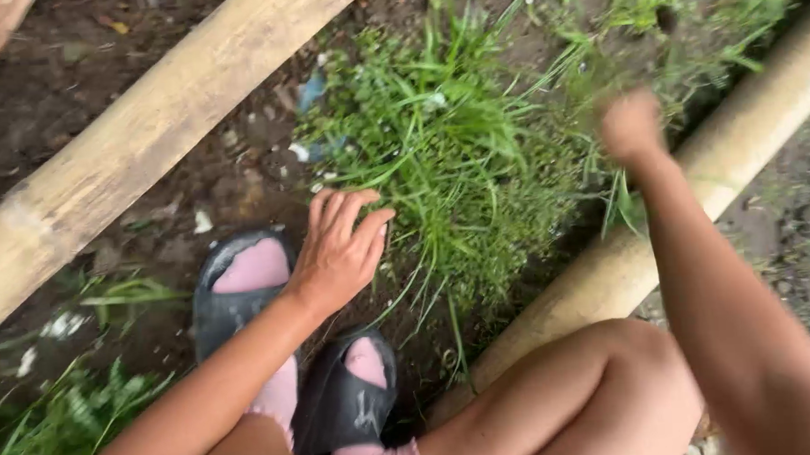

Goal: Pulling weeds from a garden bed by hand.

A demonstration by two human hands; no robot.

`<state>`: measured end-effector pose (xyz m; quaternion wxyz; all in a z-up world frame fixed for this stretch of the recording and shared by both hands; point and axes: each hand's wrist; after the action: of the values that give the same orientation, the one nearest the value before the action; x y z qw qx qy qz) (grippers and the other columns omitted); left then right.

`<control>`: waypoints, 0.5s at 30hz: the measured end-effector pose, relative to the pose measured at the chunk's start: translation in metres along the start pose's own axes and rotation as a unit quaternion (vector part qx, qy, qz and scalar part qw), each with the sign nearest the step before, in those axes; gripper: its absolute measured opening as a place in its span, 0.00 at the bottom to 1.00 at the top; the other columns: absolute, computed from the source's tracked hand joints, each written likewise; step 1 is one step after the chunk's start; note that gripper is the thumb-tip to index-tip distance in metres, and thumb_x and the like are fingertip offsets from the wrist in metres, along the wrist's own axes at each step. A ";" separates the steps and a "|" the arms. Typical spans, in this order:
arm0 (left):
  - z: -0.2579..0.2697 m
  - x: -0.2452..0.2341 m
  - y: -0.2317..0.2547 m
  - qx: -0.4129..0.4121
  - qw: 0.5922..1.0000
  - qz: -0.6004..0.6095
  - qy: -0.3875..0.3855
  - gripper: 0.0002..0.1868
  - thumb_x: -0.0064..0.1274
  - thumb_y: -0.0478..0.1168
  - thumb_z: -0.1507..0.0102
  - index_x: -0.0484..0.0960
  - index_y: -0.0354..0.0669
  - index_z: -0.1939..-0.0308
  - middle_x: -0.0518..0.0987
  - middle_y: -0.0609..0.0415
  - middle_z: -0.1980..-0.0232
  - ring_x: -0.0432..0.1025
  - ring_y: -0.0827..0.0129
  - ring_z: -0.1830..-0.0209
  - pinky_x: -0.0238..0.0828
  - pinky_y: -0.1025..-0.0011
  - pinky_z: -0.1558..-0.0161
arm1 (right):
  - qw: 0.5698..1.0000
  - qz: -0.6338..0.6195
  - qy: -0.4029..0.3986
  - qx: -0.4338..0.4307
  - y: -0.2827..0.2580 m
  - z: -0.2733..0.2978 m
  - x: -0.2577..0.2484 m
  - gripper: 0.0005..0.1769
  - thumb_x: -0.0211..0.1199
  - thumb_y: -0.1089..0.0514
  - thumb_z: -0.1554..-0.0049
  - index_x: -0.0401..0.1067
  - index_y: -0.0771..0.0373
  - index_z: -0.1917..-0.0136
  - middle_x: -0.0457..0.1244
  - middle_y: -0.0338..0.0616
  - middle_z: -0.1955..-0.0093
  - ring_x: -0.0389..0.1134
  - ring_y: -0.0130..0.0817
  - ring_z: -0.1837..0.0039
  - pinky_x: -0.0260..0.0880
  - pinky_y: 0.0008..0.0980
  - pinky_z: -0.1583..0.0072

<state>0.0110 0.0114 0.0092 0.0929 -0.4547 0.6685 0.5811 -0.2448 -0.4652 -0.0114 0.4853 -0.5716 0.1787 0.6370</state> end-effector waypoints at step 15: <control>0.000 -0.002 -0.005 -0.030 0.999 0.016 0.034 0.12 0.54 0.35 0.36 0.79 0.39 0.49 0.73 0.46 0.44 0.66 0.53 0.38 0.57 0.48 0.32 | 0.992 -0.056 -0.058 -0.099 -0.230 0.141 0.040 0.11 0.62 0.57 0.38 0.67 0.67 0.50 0.68 0.55 0.57 0.71 0.48 0.58 0.72 0.43 0.53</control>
<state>0.0163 0.0132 0.0070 0.0470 -0.4659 0.6605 0.5869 -0.1284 -0.2314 0.0675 0.4709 -0.5879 0.0543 0.6555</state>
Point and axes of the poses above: each hand's wrist, its own z-axis away from the middle knuckle, its own x-axis out of the palm, y = z × x
